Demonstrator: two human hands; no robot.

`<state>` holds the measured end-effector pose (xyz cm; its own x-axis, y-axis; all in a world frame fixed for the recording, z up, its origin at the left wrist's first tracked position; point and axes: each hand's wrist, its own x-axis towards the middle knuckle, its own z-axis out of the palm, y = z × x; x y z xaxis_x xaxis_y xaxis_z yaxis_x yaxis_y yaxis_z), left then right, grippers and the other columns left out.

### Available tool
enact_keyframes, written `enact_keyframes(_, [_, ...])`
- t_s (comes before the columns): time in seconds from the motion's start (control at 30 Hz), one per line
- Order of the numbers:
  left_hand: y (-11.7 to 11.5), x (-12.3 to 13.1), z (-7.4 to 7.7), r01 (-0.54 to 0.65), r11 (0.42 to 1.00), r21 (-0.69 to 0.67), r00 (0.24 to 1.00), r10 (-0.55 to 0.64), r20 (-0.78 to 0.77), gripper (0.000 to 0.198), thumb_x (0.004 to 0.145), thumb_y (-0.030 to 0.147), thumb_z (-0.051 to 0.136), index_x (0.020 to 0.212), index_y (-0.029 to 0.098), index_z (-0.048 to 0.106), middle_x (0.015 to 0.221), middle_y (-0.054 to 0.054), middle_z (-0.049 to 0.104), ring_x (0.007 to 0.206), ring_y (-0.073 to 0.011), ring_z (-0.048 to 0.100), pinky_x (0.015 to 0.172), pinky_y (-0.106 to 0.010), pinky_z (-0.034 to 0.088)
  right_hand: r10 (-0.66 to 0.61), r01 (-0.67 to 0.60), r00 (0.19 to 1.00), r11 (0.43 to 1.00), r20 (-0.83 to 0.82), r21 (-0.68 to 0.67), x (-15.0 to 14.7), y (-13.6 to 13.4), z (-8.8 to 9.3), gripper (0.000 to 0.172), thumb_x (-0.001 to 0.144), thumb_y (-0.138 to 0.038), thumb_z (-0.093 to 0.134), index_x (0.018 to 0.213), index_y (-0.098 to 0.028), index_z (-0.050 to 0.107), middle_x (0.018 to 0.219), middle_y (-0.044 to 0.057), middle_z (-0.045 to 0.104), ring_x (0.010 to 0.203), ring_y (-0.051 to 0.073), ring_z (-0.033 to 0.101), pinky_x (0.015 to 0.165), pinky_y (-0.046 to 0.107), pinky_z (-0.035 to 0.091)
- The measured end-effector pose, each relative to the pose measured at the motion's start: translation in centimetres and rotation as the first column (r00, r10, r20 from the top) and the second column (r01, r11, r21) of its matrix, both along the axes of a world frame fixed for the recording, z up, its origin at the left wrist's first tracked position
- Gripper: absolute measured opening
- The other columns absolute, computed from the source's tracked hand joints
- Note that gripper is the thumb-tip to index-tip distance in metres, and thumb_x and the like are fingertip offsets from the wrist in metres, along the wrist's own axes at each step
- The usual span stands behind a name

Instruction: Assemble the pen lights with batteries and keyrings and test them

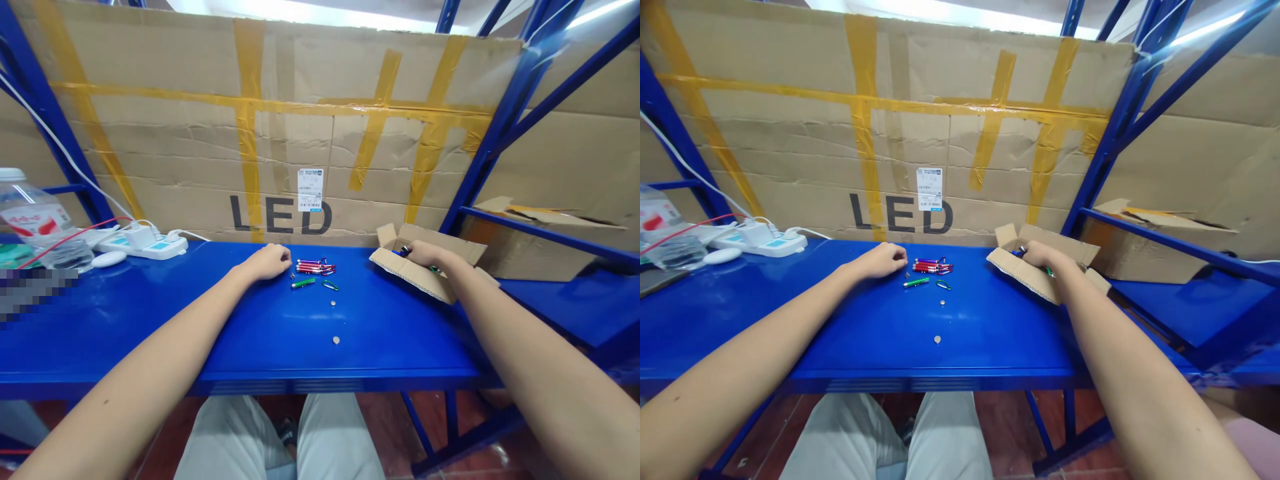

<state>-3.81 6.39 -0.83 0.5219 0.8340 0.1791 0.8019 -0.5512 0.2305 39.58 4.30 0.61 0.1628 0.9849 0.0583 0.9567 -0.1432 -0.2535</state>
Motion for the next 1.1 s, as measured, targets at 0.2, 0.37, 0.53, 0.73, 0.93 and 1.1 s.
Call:
enact_keyframes(0.2, [0.1,0.0,0.0,0.000,1.000,-0.006,1.000,0.000,0.002,0.019,0.085,0.030,0.052,0.082,0.019,0.066,0.091,-0.007,0.073,0.080,-0.0196,0.063,0.067,-0.029,0.042,-0.156,0.156,0.963,0.988,-0.219,-0.013,-0.1,-0.7,1.1,0.014,0.073,-0.027,0.071,0.070,-0.014,0.066,0.068,0.007,0.067,0.057,0.016,0.059,0.048,0.026,0.044])
enact_keyframes(0.37, [0.3,-0.1,-0.2,-0.003,1.000,-0.011,1.000,0.004,0.016,0.018,0.085,0.032,0.053,0.081,0.020,0.066,0.089,-0.006,0.073,0.080,-0.0202,0.063,0.067,-0.029,0.042,-0.163,0.208,0.810,0.978,-0.563,0.016,0.2,-1.1,1.3,0.008,0.073,-0.019,0.072,0.072,-0.014,0.066,0.073,0.009,0.070,0.062,0.016,0.064,0.055,0.024,0.054])
enact_keyframes(0.53, [0.4,-0.2,-0.2,-0.007,1.000,-0.028,1.000,0.008,0.021,0.018,0.084,0.031,0.053,0.080,0.020,0.066,0.089,-0.006,0.073,0.079,-0.0201,0.064,0.066,-0.030,0.042,-0.159,0.215,0.725,0.977,-0.670,0.001,0.3,-1.4,1.5,0.008,0.073,-0.015,0.074,0.076,-0.013,0.066,0.073,0.010,0.071,0.063,0.017,0.067,0.057,0.025,0.058])
enact_keyframes(0.73, [0.3,-0.1,-0.1,-0.008,0.999,-0.038,1.000,0.008,0.013,0.018,0.083,0.031,0.054,0.081,0.019,0.067,0.090,-0.006,0.073,0.079,-0.0193,0.063,0.065,-0.029,0.042,-0.083,0.186,0.696,0.980,-0.713,0.068,-0.4,-1.9,1.7,0.013,0.075,-0.016,0.073,0.086,-0.011,0.069,0.080,0.011,0.072,0.066,0.017,0.067,0.061,0.025,0.058])
enact_keyframes(0.93, [0.3,0.0,-0.2,0.013,0.999,-0.039,1.000,-0.012,0.013,0.019,0.084,0.031,0.054,0.081,0.019,0.069,0.089,-0.006,0.074,0.078,-0.0198,0.064,0.068,-0.029,0.043,0.012,0.094,0.879,0.976,-0.478,0.197,-1.3,-2.0,2.2,0.041,0.076,-0.022,0.069,0.115,-0.008,0.066,0.092,0.014,0.073,0.081,0.024,0.068,0.067,0.029,0.055])
enact_keyframes(1.1, [0.1,0.1,-0.1,0.001,0.999,-0.047,1.000,-0.001,0.009,0.019,0.084,0.030,0.054,0.081,0.019,0.069,0.090,-0.006,0.074,0.080,-0.0201,0.064,0.068,-0.029,0.043,0.049,-0.054,0.997,0.994,-0.055,-0.090,-1.3,-2.1,1.7,0.016,0.067,-0.011,0.059,0.072,-0.016,0.073,0.069,0.005,0.069,0.064,0.020,0.062,0.058,0.028,0.048])
